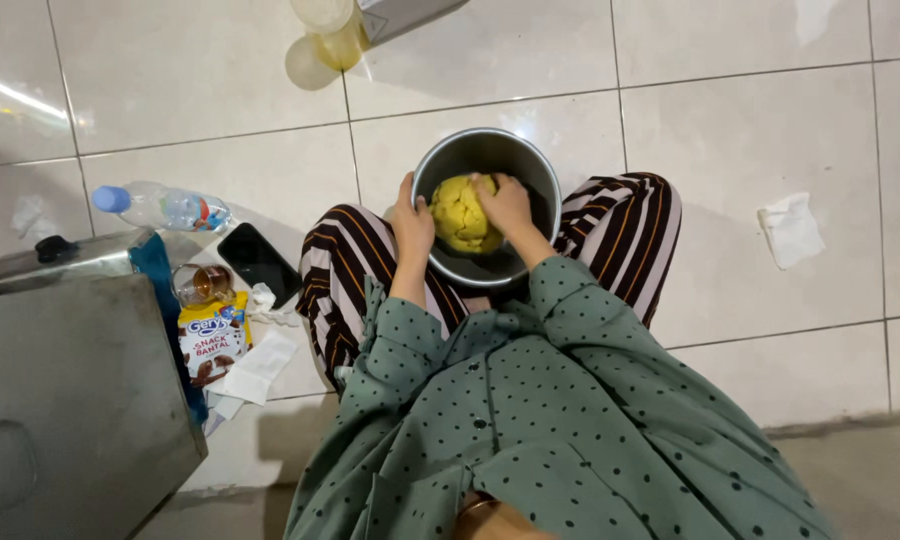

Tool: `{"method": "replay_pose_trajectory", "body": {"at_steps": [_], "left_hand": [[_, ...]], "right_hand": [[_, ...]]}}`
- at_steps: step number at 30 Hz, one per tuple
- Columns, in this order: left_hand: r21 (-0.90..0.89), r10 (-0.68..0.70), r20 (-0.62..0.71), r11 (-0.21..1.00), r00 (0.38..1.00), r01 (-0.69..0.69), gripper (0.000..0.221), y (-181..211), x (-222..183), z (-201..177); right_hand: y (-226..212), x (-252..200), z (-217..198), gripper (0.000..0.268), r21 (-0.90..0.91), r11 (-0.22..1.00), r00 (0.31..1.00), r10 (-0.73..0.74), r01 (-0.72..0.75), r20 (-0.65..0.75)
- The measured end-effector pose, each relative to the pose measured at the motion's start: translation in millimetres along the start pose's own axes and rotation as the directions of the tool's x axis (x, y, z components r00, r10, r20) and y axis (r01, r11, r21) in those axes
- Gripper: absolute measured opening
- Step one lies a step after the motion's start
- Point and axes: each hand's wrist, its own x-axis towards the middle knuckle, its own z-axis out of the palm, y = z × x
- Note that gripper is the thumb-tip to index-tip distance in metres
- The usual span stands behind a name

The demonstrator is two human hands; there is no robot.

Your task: The person kneads a yellow ball of dough in a metal bowl while sitting on the floor.

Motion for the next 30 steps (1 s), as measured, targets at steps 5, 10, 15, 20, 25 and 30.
{"method": "replay_pose_trajectory", "body": {"at_steps": [5,10,15,20,25,30], "left_hand": [[0.032,-0.026,-0.014,0.999,1.0,0.026,0.044,7.3,-2.0,-3.1],[0.041,-0.029,-0.007,0.999,1.0,0.03,0.044,8.3,-2.8,-3.0],[-0.039,-0.026,0.005,0.999,1.0,0.026,0.043,14.3,-9.8,-7.1],[-0.002,-0.03,-0.033,1.0,0.999,0.03,0.042,6.0,-5.3,-5.5],[0.048,-0.025,-0.026,0.998,0.999,0.026,0.042,6.6,-9.7,-5.3],[0.046,-0.005,-0.012,0.999,1.0,0.006,0.043,-8.7,-5.1,-0.4]], "right_hand": [[-19.2,-4.7,11.1,0.061,-0.168,0.981,0.992,-0.112,0.1,-0.061],[-18.2,4.3,13.2,0.056,-0.281,0.943,0.979,-0.198,0.178,-0.045],[-80.6,-16.4,-39.3,0.107,-0.055,0.991,0.908,0.132,-0.12,0.397],[-68.8,-14.4,-23.7,0.089,-0.049,0.994,0.934,-0.073,0.096,0.348],[-62.2,-46.3,-28.9,0.073,0.065,0.992,0.978,-0.121,0.112,0.172],[-42.7,-35.0,-28.7,0.064,0.023,0.97,0.964,-0.243,0.241,0.108]]}}
